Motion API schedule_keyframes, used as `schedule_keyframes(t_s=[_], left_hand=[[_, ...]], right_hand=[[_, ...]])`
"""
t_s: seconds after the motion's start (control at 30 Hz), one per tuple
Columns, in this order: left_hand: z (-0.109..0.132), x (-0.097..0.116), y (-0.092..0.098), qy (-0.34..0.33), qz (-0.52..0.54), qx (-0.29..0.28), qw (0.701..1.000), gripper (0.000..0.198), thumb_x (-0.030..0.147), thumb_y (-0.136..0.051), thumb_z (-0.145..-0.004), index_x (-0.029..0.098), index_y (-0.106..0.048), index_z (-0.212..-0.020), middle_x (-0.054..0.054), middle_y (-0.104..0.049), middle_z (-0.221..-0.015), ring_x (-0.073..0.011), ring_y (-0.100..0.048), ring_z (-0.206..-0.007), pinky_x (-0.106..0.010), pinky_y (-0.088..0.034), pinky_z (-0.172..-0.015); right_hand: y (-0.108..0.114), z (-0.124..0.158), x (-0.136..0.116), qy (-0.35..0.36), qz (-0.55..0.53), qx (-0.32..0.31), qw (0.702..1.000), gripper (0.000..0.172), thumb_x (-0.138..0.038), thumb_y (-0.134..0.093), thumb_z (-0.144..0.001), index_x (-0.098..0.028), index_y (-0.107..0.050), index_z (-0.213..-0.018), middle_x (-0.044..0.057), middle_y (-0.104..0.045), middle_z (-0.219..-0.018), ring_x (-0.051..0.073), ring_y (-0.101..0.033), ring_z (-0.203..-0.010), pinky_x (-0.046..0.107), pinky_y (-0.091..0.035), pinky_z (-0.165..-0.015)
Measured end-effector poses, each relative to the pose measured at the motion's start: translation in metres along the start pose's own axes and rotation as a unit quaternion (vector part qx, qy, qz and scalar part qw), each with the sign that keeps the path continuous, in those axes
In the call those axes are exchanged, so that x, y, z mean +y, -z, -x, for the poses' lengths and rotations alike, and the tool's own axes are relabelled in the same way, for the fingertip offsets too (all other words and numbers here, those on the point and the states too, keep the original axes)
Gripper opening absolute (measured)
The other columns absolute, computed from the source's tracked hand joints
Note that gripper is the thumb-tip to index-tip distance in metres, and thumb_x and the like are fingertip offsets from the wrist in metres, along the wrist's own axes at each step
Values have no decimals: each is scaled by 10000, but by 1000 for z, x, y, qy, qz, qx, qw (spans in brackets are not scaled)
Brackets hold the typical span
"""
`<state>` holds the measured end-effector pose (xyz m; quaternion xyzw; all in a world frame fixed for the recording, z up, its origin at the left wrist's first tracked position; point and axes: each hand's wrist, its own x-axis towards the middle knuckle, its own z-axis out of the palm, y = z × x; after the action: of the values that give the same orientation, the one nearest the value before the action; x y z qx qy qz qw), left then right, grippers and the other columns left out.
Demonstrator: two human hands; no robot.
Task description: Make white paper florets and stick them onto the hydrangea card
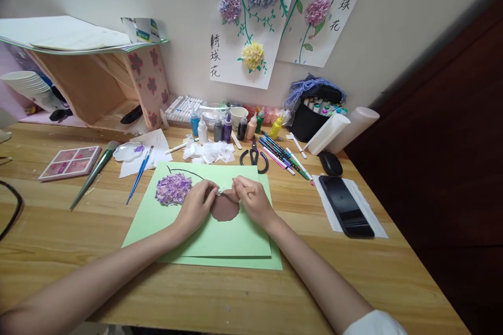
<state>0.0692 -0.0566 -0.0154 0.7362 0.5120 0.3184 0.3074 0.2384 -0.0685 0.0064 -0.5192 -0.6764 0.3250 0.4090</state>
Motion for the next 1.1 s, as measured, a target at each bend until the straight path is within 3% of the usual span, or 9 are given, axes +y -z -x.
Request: schedule_keyframes(t_s=[0.13,0.3,0.43,0.9,1.1], left_hand=[[-1,1,1,7,25,-10,1000,163,199,-368,-878,198,-530,-893,-51,-620,-903,-199,-558,-870,-342,-428,-777],[-1,0,2,9,33,-10,999,173,193,-361,-882,202,-533,-899,-38,-623,-902,-188,-563,-869,-327,-429,-776],[0,0,3,11,36,-11,999,179,186,-357,-881,205,-532,-913,-34,-621,-914,-184,-560,-869,-317,-425,-763],[-1,-1,1,6,41,-7,999,169,174,-357,-876,204,-518,-913,-41,-618,-919,-187,-566,-884,-324,-432,-777],[0,-1,2,0,40,-6,999,154,171,-359,-873,203,-507,-897,-45,-610,-912,-188,-564,-881,-332,-435,-779]], right_hand=[[-7,0,-3,4,4,29,1000,434,-434,-326,-925,-196,-438,-580,-15,-451,-550,117,-444,-532,254,-352,-559],[-7,-1,7,-80,-104,100,986,469,-532,-351,-883,-191,-471,-584,-17,-475,-481,106,-436,-441,227,-343,-438],[-2,-2,13,-90,-150,135,975,475,-554,-376,-865,-188,-478,-580,-19,-484,-452,99,-431,-416,214,-338,-417],[-6,2,5,-9,-26,53,998,441,-454,-311,-924,-199,-462,-597,-13,-468,-528,114,-443,-498,244,-349,-503],[-11,-17,-14,114,157,-56,979,429,-407,-254,-938,-212,-422,-594,7,-472,-557,140,-453,-550,266,-338,-565]])
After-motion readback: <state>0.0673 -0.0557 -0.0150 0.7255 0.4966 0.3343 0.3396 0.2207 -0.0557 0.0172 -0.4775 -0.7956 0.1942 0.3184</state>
